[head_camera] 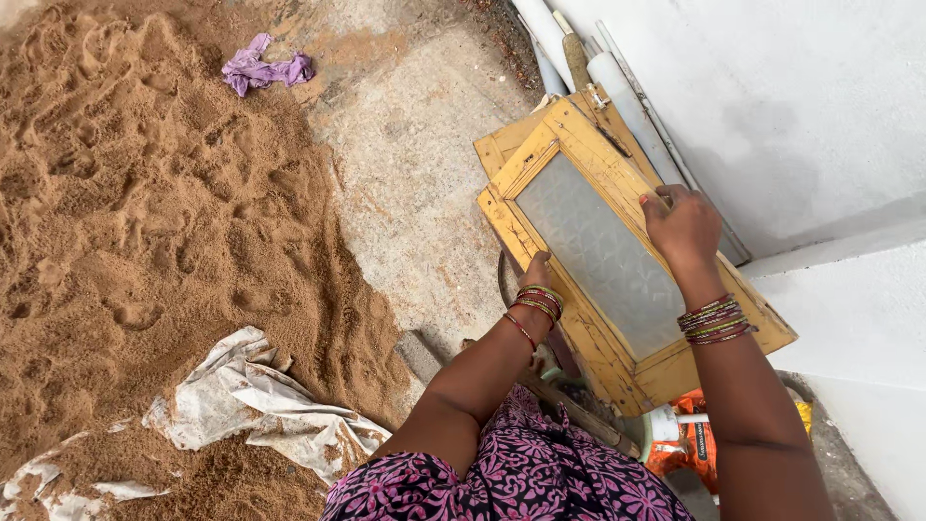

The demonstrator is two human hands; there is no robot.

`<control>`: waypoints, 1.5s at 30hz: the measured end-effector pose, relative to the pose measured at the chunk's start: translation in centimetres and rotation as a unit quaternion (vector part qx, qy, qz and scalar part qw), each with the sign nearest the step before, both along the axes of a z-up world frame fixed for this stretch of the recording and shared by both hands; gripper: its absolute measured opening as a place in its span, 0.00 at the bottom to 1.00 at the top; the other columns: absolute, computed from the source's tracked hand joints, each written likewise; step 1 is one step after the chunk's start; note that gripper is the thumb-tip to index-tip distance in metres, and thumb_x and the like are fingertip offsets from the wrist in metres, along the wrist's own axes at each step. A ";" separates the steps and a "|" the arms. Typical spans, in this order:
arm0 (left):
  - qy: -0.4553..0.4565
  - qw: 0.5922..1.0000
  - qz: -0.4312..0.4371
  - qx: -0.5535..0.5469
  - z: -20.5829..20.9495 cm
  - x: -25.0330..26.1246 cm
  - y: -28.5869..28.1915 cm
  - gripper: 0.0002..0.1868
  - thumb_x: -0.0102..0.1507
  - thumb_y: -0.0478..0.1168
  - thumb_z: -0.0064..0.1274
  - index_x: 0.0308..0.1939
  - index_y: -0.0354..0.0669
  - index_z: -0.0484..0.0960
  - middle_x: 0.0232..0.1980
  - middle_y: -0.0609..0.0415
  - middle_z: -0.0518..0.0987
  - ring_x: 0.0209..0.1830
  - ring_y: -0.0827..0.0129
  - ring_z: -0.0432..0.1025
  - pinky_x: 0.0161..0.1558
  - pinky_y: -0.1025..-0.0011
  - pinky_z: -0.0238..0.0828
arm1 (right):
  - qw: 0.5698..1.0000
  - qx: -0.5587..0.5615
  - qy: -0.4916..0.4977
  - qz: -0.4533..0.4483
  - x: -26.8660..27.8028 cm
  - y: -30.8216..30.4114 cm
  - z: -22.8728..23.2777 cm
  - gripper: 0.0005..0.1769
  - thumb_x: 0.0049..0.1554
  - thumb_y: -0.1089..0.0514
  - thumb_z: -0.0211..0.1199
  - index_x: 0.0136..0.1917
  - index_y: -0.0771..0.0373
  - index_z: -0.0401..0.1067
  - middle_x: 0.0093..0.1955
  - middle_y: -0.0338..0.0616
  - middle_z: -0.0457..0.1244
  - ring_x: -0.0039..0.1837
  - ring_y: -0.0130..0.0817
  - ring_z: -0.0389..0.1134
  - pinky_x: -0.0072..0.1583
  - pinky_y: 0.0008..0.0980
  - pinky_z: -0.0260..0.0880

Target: The person handles several small wooden window frames, turning them over, aligning them, and using a hammer and small dumbbells to tap and position components near a pile of sand.

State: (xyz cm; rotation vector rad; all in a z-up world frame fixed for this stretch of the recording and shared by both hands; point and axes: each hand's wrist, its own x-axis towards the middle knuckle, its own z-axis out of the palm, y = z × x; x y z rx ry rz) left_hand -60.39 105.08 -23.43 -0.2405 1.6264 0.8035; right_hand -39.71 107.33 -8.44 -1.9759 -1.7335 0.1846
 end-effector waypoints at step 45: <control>-0.027 0.996 -0.082 -0.031 -3.2 1.9 13.0 0.63 0.56 0.76 0.48 0.83 0.46 0.40 0.84 0.40 0.46 0.83 0.44 0.46 0.75 0.39 0.46 | 0.922 -0.364 0.099 -0.085 4.1 11.3 -17.3 0.61 0.53 0.23 0.59 0.84 0.51 0.35 0.80 0.62 0.47 0.82 0.61 0.40 0.75 0.71 0.28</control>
